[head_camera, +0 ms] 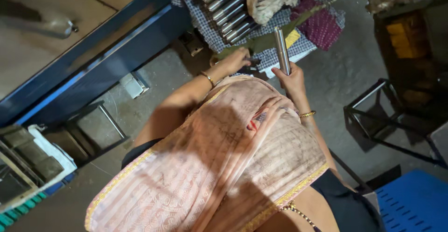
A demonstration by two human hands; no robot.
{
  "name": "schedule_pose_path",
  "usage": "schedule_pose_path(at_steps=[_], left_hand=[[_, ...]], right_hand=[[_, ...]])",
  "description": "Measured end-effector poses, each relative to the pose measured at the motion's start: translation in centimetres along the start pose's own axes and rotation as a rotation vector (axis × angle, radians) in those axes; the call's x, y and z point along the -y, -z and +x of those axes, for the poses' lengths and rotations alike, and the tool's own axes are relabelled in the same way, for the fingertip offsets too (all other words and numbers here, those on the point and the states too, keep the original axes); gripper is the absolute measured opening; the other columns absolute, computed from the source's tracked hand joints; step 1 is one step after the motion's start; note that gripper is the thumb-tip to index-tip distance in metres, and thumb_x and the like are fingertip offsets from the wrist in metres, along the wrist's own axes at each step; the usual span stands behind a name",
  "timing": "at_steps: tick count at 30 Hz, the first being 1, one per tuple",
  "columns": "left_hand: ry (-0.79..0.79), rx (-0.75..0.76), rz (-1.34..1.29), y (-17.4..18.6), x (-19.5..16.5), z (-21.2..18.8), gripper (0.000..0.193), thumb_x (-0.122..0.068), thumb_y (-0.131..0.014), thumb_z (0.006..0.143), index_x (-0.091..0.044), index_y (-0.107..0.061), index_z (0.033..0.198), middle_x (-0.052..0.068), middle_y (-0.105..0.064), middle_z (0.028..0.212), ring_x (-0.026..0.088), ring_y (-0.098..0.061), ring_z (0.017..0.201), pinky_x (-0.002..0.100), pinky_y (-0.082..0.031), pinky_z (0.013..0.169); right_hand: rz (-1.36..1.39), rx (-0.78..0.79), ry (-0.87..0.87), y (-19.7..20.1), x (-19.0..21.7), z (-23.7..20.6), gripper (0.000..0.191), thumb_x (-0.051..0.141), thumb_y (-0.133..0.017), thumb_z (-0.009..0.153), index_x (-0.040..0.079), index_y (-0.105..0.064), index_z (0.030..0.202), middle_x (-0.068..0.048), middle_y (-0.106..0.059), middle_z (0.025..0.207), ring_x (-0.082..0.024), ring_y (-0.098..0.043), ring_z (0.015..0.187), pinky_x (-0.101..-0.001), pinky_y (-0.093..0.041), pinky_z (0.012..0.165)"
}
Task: The person picks up metal rods from a rack, wipes each one with a cloth, and places them into a tray. The person also wipes the machine surface with the cloth.
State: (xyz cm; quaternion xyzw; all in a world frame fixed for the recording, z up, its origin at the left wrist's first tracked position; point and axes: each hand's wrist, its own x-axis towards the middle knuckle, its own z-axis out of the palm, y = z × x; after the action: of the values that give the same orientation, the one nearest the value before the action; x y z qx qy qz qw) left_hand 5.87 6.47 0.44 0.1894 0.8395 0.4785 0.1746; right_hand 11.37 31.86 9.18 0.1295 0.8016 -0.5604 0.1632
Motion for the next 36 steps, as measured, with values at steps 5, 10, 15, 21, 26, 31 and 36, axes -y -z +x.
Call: schedule_pose_path(at_steps=[5,10,15,21,26,31,36], left_hand=[[0.223,-0.235,-0.594,3.8,-0.6,1.1,0.035,-0.044,-0.068,0.097,-0.009,-0.070,0.101,0.000,-0.069,0.092,0.013,-0.060,0.086,0.031,-0.050,0.078],[0.468,-0.346,-1.144,5.3,-2.5,1.6,0.054,-0.063,-0.054,0.096,-0.011,-0.064,0.101,-0.002,-0.060,0.080,0.013,-0.052,0.071,0.030,-0.047,0.064],[0.476,-0.252,-0.941,4.6,-2.9,1.9,0.067,-0.071,-0.051,0.094,-0.007,-0.068,0.095,0.003,-0.062,0.079,0.014,-0.054,0.068,0.031,-0.044,0.060],[0.376,-0.251,-1.103,3.1,-2.6,1.2,0.051,-0.063,-0.062,0.095,-0.012,-0.067,0.098,-0.005,-0.061,0.088,0.009,-0.054,0.080,0.030,-0.047,0.079],[0.375,-0.200,-1.012,2.7,-2.8,0.6,0.058,-0.066,-0.056,0.095,-0.009,-0.069,0.092,0.000,-0.063,0.082,0.012,-0.055,0.077,0.033,-0.047,0.077],[0.291,-0.186,-0.930,2.8,-3.4,0.1,0.061,-0.067,-0.055,0.093,-0.009,-0.071,0.095,-0.001,-0.066,0.088,0.010,-0.058,0.083,0.028,-0.049,0.084],[0.262,-0.057,-0.938,2.8,-4.0,-0.1,0.063,-0.069,-0.052,0.095,-0.008,-0.067,0.093,-0.001,-0.056,0.083,0.012,-0.050,0.078,0.030,-0.046,0.077]], right_hand=[[-0.095,0.031,0.074,-1.2,0.8,1.1,0.035,0.027,-0.087,0.086,0.006,-0.059,0.080,0.003,-0.054,0.058,-0.005,-0.046,0.047,-0.0268,-0.035,0.042],[-0.373,0.086,0.321,-1.5,1.8,0.7,0.039,0.031,-0.090,0.087,0.001,-0.064,0.082,-0.001,-0.058,0.066,-0.009,-0.050,0.060,-0.0314,-0.044,0.053],[-0.437,0.188,0.325,-2.0,3.0,-0.3,0.044,0.037,-0.089,0.084,0.001,-0.065,0.086,-0.008,-0.061,0.064,-0.014,-0.056,0.058,-0.0350,-0.047,0.055],[-0.589,0.228,0.295,-2.6,4.5,-0.7,0.049,0.044,-0.086,0.085,0.001,-0.066,0.090,-0.016,-0.066,0.064,-0.025,-0.066,0.056,-0.0395,-0.050,0.056],[-0.572,0.261,0.371,-2.7,3.7,-0.4,0.049,0.045,-0.085,0.085,-0.001,-0.067,0.092,-0.018,-0.067,0.068,-0.023,-0.068,0.060,-0.0396,-0.052,0.059],[-0.463,0.362,0.366,-2.7,1.8,0.1,0.042,0.035,-0.085,0.085,-0.001,-0.068,0.096,-0.011,-0.069,0.074,-0.013,-0.062,0.066,-0.0340,-0.052,0.062],[-0.363,0.467,0.225,-2.5,1.0,0.6,0.035,0.028,-0.085,0.086,0.000,-0.065,0.090,-0.001,-0.061,0.073,-0.008,-0.051,0.068,-0.0304,-0.048,0.061]])
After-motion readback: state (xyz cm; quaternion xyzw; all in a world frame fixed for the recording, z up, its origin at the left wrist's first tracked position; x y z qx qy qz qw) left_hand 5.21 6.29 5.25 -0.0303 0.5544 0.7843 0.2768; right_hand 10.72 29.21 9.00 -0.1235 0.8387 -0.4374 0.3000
